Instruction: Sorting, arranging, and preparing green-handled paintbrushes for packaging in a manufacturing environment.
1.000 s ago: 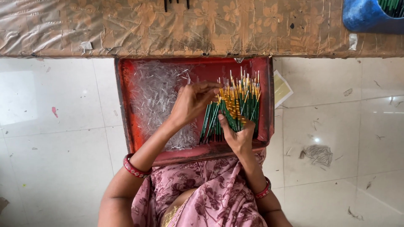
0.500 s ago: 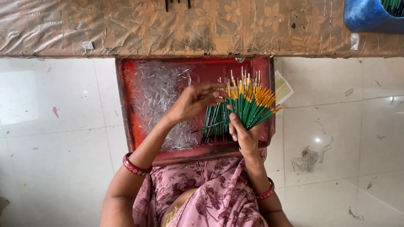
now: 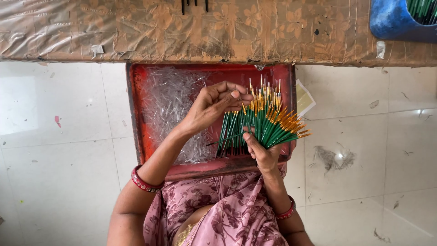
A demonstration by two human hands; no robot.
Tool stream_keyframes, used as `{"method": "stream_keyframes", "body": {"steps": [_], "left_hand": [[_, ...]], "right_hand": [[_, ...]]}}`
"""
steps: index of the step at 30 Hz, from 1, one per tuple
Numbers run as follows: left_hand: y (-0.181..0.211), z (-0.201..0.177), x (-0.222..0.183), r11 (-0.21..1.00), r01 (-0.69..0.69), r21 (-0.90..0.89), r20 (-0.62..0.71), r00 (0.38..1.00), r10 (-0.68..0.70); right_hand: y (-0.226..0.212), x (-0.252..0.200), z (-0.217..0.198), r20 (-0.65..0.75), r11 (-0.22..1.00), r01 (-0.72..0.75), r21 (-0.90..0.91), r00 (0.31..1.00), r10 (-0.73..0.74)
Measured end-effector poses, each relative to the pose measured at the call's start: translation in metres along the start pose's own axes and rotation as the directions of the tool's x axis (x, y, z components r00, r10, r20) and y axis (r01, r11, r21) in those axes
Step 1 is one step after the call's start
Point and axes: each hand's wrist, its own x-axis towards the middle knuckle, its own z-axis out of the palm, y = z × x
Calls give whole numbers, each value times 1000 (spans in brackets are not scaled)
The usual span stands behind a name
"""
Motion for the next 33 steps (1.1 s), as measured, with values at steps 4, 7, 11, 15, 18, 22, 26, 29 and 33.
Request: {"method": "stream_keyframes", "body": {"steps": [4,7,11,15,18,22,26,29,33], "left_hand": [[-27,3,0,995,14,100,-49,999,-9],[-46,-8,-3,959,0,284,-186,981,56],[-75,-28,6,601,-2,799,-227,925,306],[-99,-38,1,340,61,939,-179,927,330],[-100,-40,-1,311,42,949,-124,960,251],[-63,-34,-12,329,-118,937,20,958,286],[-41,-31,-13,503,-216,837,43,942,333],[10,-7,-19,859,-4,511,-137,987,87],[-21,-15,-12,971,-13,240,0,1000,13]], "right_hand": [[-1,-3,3,-19,999,-15,-30,1000,14],[-2,3,7,64,944,132,-303,991,-118],[-34,13,19,187,598,414,-687,895,-405],[-22,21,13,161,631,417,-654,892,-422],[-13,21,9,42,769,289,-571,945,-324],[-32,15,27,-17,971,19,-238,1000,-24],[-6,18,15,6,986,-164,33,986,164],[-16,14,20,-16,994,-96,59,995,97],[-14,1,12,-90,998,-57,8,994,57]]}}
